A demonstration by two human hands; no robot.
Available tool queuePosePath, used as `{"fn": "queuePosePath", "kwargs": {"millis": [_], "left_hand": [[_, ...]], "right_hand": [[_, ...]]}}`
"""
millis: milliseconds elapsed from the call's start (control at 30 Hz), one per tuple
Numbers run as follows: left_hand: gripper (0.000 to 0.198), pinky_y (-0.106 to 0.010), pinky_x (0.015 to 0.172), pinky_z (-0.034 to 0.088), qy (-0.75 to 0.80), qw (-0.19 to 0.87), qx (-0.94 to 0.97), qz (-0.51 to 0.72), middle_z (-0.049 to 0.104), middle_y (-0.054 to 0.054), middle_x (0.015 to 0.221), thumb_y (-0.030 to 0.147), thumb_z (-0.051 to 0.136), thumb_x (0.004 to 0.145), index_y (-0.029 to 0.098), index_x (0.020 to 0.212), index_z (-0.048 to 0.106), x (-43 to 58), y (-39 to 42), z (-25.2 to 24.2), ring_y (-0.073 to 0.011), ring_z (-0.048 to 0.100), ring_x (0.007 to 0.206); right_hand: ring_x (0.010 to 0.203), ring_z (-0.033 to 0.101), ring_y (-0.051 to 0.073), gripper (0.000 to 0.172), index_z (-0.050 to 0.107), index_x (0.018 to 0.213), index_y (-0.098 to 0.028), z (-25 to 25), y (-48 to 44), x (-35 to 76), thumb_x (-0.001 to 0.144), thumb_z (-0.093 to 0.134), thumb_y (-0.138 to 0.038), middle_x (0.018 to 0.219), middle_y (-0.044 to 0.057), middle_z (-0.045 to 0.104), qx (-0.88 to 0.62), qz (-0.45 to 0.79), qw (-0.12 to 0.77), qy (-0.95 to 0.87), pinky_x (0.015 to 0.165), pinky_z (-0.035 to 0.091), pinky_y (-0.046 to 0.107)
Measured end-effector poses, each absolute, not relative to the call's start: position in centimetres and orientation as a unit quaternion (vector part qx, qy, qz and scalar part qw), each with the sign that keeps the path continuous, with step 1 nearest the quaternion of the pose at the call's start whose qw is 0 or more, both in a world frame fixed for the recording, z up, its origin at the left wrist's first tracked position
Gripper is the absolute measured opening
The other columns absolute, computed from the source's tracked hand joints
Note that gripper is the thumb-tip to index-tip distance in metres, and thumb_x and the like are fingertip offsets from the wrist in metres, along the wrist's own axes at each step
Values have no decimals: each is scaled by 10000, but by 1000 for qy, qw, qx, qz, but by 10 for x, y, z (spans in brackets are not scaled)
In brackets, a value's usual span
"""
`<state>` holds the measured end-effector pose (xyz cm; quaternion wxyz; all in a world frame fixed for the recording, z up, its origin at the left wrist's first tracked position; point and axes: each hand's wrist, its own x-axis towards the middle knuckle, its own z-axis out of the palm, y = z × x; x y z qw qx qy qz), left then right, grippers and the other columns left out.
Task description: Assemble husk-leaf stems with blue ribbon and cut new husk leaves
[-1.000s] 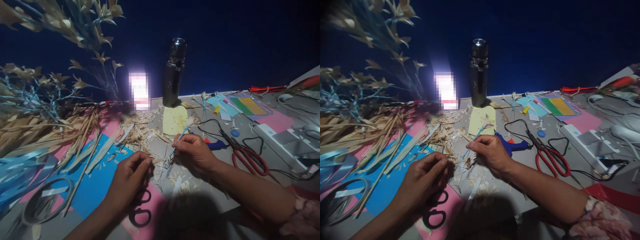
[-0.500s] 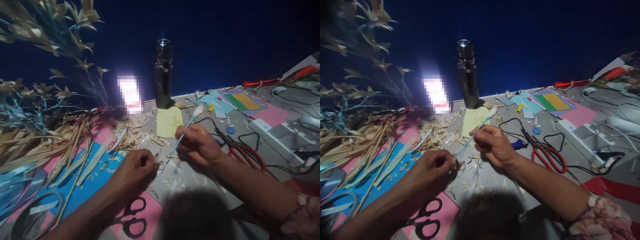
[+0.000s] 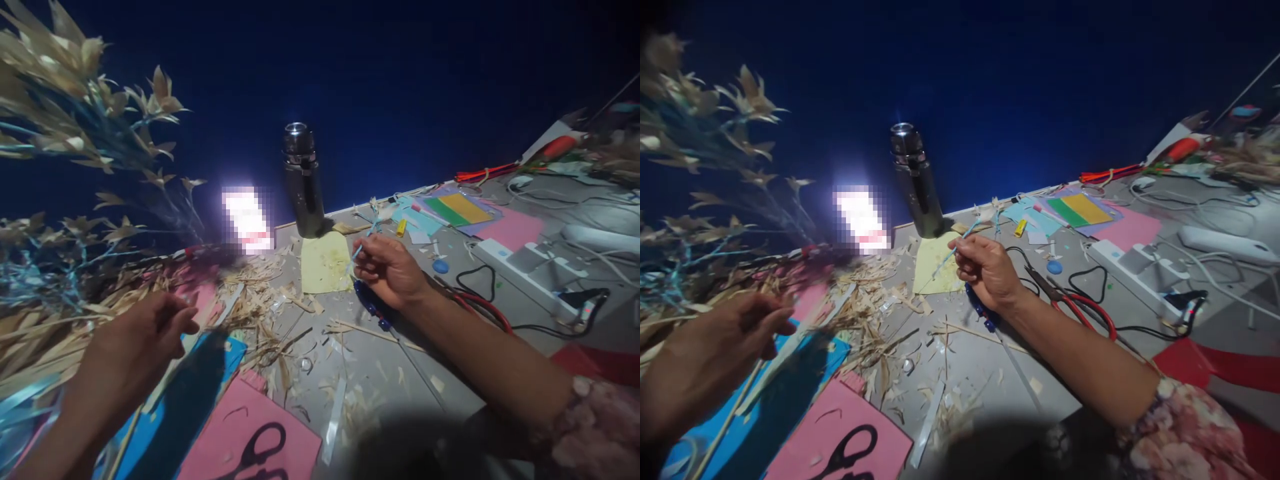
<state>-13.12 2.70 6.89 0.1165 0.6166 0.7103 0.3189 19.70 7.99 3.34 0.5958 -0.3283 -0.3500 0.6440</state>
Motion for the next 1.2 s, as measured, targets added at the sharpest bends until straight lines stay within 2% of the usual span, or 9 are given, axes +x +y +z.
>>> {"fn": "queuePosePath", "kwargs": {"millis": [133,233,333,467,600,667,800,900,1200], "left_hand": [[276,-177,414,317,699,205,617,296,558,57,390,345,792,759,222,570,634,-129,22,72,-113,476,359],[127,-192,473,397,664,228,647,297,672,33,538,334,788,755,210,742,763,-128,22,70,-117,528,433],[146,-206,531,434,674,197,636,321,709,27,606,307,764,771,206,868,803,-127,22,71,-129,569,498],[251,-202,450,363,691,212,572,387,605,48,504,369,658,881,211,687,639,-127,15,78,-107,471,429],[550,-219,405,258,670,301,540,411,412,23,418,510,549,935,210,482,469,-117,3,76,-102,323,405],[611,-222,413,262,647,366,534,403,390,12,406,568,559,918,207,435,456,-102,-3,70,-101,310,410],[335,-202,432,339,565,544,471,404,645,-10,601,500,762,806,192,720,662,-58,-8,50,-93,452,444],[345,-184,418,346,519,658,382,391,726,-46,809,460,820,759,185,913,683,-32,-7,33,-71,485,465],[424,-194,403,198,429,724,360,403,421,79,421,492,661,917,213,675,453,-12,-17,16,-64,274,372]], "right_hand": [[504,272,65,280,723,696,-175,30,79,195,608,891,-382,573,-47,470,-326,648,581,-369,455,156,225],[493,259,64,274,723,675,-172,28,77,194,619,887,-385,541,-57,438,-328,648,569,-387,456,166,232],[487,260,65,264,730,672,-170,25,76,193,637,880,-385,519,-62,416,-332,651,556,-397,461,168,240],[492,267,70,265,735,673,-172,23,77,192,626,888,-384,521,-62,417,-338,648,555,-397,465,164,243],[484,255,63,304,729,668,-173,21,77,190,608,906,-412,511,-72,404,-344,647,555,-395,460,160,236],[483,264,63,312,731,670,-179,20,75,188,608,913,-425,513,-70,416,-350,645,552,-397,457,168,236],[489,301,72,339,704,635,-189,17,71,183,609,915,-452,517,-63,450,-357,636,549,-410,458,198,244],[483,300,68,359,682,611,-181,15,68,180,603,921,-450,507,-69,447,-358,634,545,-416,464,203,247],[490,350,76,325,714,678,-168,10,55,174,685,886,-444,518,-66,471,-334,671,507,-426,485,225,247]]}}
